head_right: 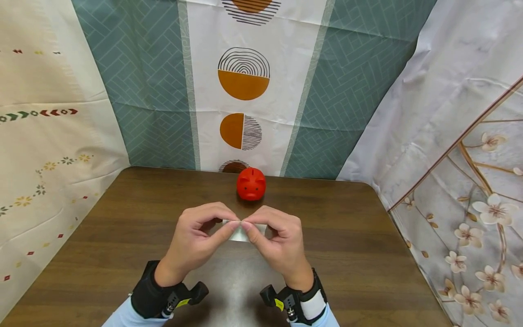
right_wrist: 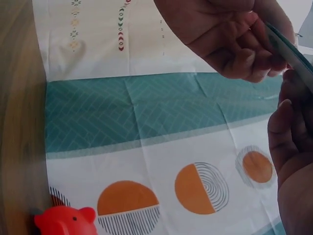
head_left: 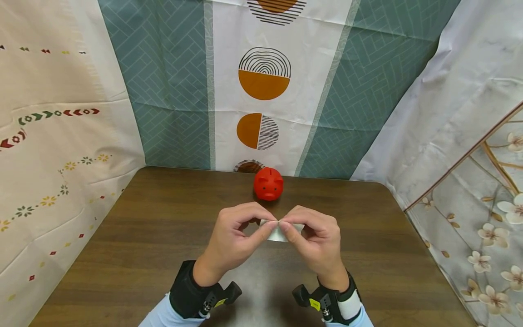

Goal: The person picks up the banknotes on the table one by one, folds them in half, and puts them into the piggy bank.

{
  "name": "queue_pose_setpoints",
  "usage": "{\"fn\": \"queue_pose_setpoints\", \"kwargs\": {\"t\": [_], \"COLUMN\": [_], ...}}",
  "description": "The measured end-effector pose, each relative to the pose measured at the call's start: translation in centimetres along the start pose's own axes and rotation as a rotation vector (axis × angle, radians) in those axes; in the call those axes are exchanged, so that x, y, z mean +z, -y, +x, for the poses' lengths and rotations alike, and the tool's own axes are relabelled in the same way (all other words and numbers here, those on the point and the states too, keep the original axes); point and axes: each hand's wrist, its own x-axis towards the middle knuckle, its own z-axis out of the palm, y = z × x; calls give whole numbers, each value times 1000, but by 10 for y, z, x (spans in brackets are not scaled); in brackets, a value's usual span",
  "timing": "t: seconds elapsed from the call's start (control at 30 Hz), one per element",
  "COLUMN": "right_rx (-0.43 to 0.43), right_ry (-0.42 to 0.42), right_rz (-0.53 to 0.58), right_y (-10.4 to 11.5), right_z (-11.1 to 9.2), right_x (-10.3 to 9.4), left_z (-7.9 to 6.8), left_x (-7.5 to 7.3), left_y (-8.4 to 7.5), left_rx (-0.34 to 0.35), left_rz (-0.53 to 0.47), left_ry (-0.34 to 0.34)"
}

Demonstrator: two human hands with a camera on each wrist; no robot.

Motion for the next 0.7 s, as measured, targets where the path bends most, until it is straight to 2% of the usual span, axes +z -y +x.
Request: {"fn": "queue_pose_setpoints", "kwargs": {"t": [0.5,0.7], "right_rx": [34,55], "right_ry": [-49,-53], "right_rz": [25,26], "right_y": [2,3], "right_z": [-2,-2], "right_x": [-7,-10], "left_z": [0,-1], "left_x": [-4,-6], "left_y": [1,1], "left_rx": [-13,-29], "left_rz": [-37,-12], "left_ry": [-23,-31]}}
